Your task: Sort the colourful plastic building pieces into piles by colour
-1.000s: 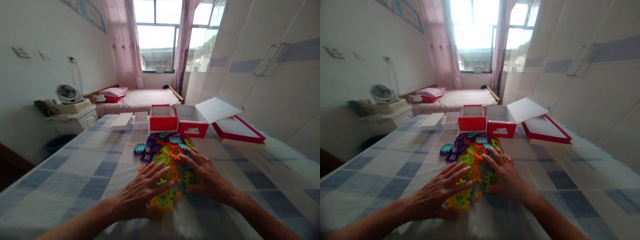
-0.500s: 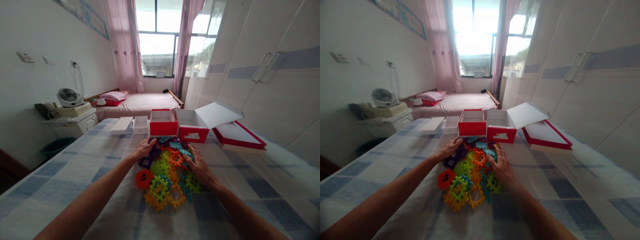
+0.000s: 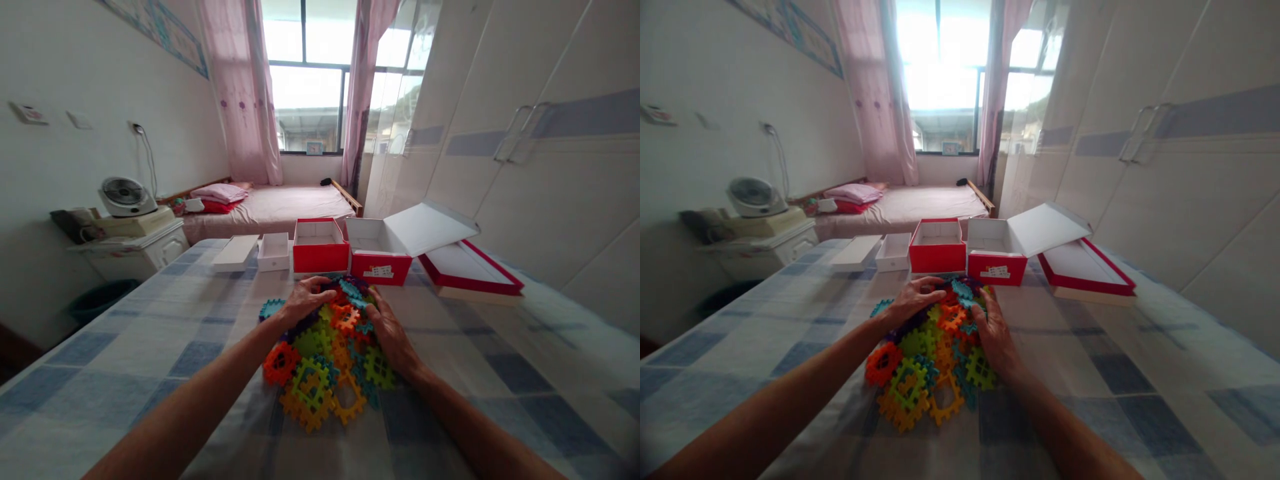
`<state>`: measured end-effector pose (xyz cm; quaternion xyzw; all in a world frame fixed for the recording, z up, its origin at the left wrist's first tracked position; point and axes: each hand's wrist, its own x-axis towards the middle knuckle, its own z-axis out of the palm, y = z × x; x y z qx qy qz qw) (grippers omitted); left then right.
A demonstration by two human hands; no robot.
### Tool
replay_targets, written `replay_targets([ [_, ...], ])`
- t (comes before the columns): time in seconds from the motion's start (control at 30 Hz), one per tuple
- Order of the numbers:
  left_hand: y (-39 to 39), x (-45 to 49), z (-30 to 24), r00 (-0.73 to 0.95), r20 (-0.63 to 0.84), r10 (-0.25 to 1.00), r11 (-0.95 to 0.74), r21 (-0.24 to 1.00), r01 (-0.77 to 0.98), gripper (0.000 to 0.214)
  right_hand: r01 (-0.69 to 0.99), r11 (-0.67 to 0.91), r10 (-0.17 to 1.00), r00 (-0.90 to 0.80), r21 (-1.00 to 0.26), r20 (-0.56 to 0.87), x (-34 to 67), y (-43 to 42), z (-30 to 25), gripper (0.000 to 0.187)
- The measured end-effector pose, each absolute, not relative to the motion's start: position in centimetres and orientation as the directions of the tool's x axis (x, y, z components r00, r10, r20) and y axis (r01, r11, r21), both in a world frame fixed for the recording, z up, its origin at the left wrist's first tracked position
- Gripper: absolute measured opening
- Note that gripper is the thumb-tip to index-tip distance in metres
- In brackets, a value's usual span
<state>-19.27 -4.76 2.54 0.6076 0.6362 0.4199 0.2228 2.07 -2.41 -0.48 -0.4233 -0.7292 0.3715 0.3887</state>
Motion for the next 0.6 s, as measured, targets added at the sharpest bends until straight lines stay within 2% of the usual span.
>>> replay_targets([
  [0.17,-5.7,-16.3,3.4,-0.104,0.384,0.917,-0.240,0.743,0.624,0.033,0.251,0.360,0.908,-0.316,-0.899,0.275,1.9,-2.0,-1.0,0.064],
  [0.33,-6.5,-12.5,4.1,0.088,0.502,0.860,-0.382,0.519,0.765,0.027,0.213,0.340,0.916,-0.297,-0.916,0.271,1.0,-1.9,-0.9,0.071],
  [0.47,-8.1,-11.3,4.9,0.237,0.501,0.833,-0.443,0.345,0.827,0.042,0.221,0.329,0.924,-0.273,-0.918,0.266,1.8,-1.6,0.0,0.067],
  [0.6,-10.8,-13.7,6.0,0.393,0.409,0.824,-0.516,0.254,0.818,0.043,0.348,0.389,0.917,-0.234,-0.853,0.323,6.1,-0.5,0.3,0.060],
])
